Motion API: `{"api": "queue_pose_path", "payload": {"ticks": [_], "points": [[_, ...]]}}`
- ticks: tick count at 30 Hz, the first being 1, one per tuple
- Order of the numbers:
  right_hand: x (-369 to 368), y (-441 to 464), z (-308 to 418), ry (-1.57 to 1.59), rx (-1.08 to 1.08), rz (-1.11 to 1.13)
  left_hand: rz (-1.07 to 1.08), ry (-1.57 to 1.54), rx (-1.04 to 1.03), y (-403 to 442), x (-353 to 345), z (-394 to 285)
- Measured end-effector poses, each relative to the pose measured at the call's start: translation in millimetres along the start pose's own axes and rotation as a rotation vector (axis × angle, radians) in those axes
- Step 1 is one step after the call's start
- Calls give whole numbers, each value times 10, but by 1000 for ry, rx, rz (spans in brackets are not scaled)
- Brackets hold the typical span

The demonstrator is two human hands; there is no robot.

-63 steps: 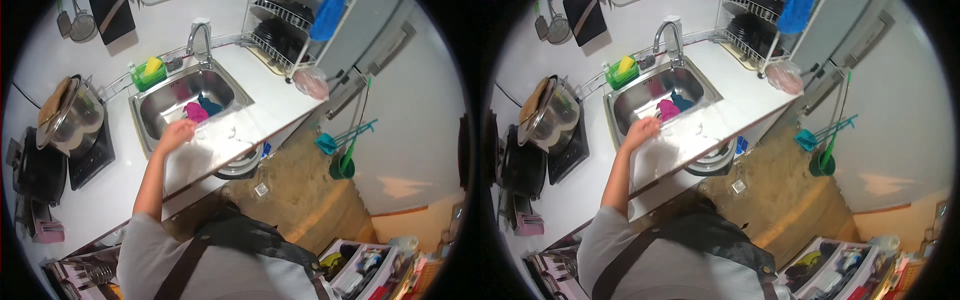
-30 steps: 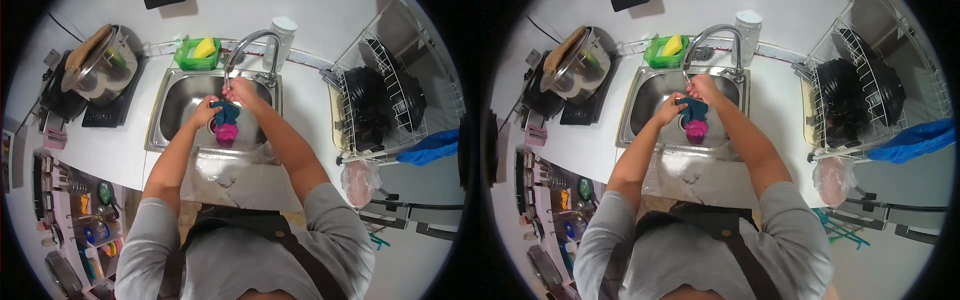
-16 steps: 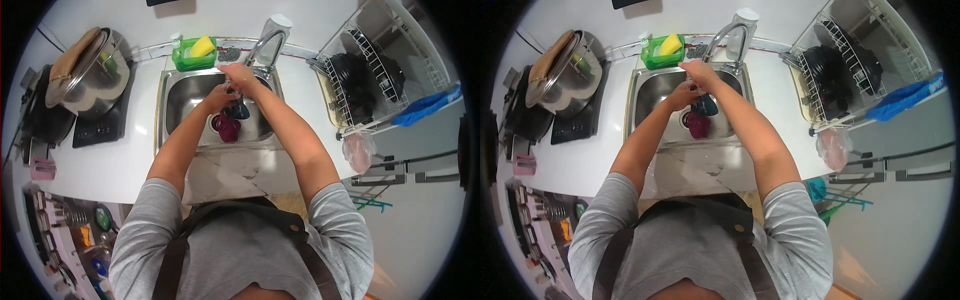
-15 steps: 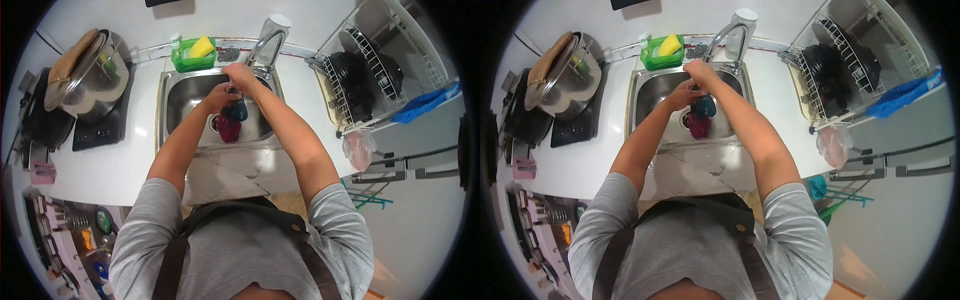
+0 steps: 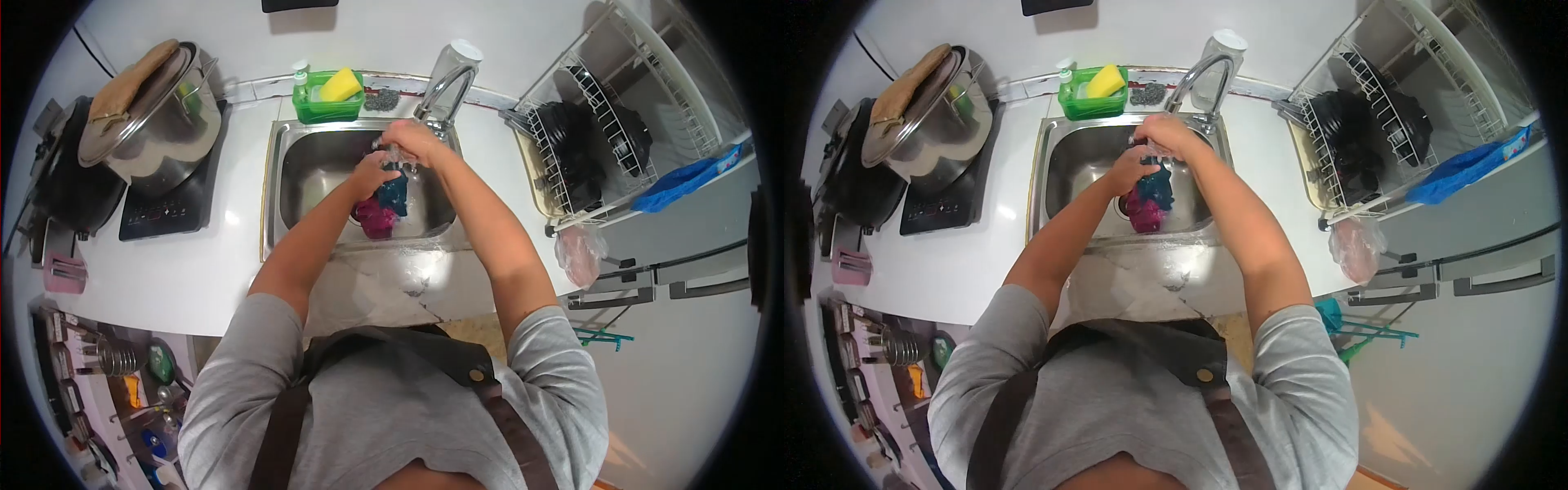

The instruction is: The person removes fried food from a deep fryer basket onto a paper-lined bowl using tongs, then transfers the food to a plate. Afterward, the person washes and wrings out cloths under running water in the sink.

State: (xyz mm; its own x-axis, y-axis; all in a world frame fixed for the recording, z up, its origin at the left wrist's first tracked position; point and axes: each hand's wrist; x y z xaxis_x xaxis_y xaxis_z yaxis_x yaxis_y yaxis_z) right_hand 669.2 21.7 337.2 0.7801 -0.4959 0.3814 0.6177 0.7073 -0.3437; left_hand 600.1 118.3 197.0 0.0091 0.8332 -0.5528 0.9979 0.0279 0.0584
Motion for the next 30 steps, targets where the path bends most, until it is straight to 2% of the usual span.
{"api": "queue_pose_path", "payload": {"ticks": [2, 3, 4, 6, 7, 8, 9, 10, 11, 12, 14, 15, 18, 19, 20, 21, 22, 23, 24, 25, 27, 28, 29, 30], "points": [[97, 117, -97, -147, 98, 311, -113, 1161, -314, -44, -109, -145], [77, -38, 29, -152, -15, 313, -66, 1262, -356, -18, -88, -127], [85, 17, -9, -150, -13, 318, -70, 1264, -352, -24, -63, -96], [129, 150, -78, -33, 105, 287, 99, 1506, -542, -40, -137, -165], [107, 63, -19, 102, 56, 180, 87, 1672, -46, -33, -304, -386], [132, -7, 39, 107, 53, 180, 92, 1673, -42, 52, -175, -318], [165, -53, 74, 63, 68, 337, 42, 1536, -233, 168, 97, -177], [184, -63, 61, 19, 82, 494, -7, 1390, -416, 155, 76, -221], [159, 109, -66, -18, 159, 355, 49, 1443, -474, 179, 45, -274], [159, 118, -86, -12, 160, 355, 52, 1445, -470, 181, -1, -313], [168, 134, -123, 18, 116, 118, -63, 1230, -402, 168, -96, -382], [179, 149, -137, 21, 115, 119, 16, 1098, -514, 160, -109, -382], [205, 114, -127, -6, 149, 53, -21, 1071, -426, 104, -240, -370], [201, -1, -28, -159, 98, 60, -23, 1070, -426, 87, -317, -410], [194, -77, 46, -311, 47, 68, 20, 802, -330, 70, -392, -455], [186, -27, -12, -309, 46, 71, 60, 534, -232, 64, -416, -446], [161, 27, -90, -184, 141, 155, 57, 535, -227, 48, -444, -425], [141, 77, -157, -57, 234, 238, -32, 462, -177, 28, -473, -404], [128, 100, -190, -55, 231, 242, -122, 389, -127, 17, -458, -358], [124, 123, -217, -70, 258, 251, -124, 388, -125, -1, -433, -326], [139, 100, -190, -88, 292, 255, -32, 594, -181, 1, -358, -284], [147, 8, -133, -288, 265, 229, -28, 597, -186, 24, -334, -270], [159, -59, -79, -487, 233, 200, -38, 959, -279, 37, -314, -242], [182, 1, -130, -487, 232, 197, -50, 1319, -371, 52, -278, -190]]}}
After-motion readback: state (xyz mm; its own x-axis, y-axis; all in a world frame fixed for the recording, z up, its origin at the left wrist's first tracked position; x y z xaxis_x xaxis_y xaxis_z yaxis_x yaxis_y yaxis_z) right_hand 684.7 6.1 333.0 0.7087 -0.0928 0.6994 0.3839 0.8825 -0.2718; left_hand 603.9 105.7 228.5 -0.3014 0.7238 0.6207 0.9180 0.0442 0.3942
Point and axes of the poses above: each hand's wrist, its own y-axis towards the middle knuckle, its own x-axis out of the back of the hand, z = x × y, and after that the axes turned 11 degrees about -y, right-handed
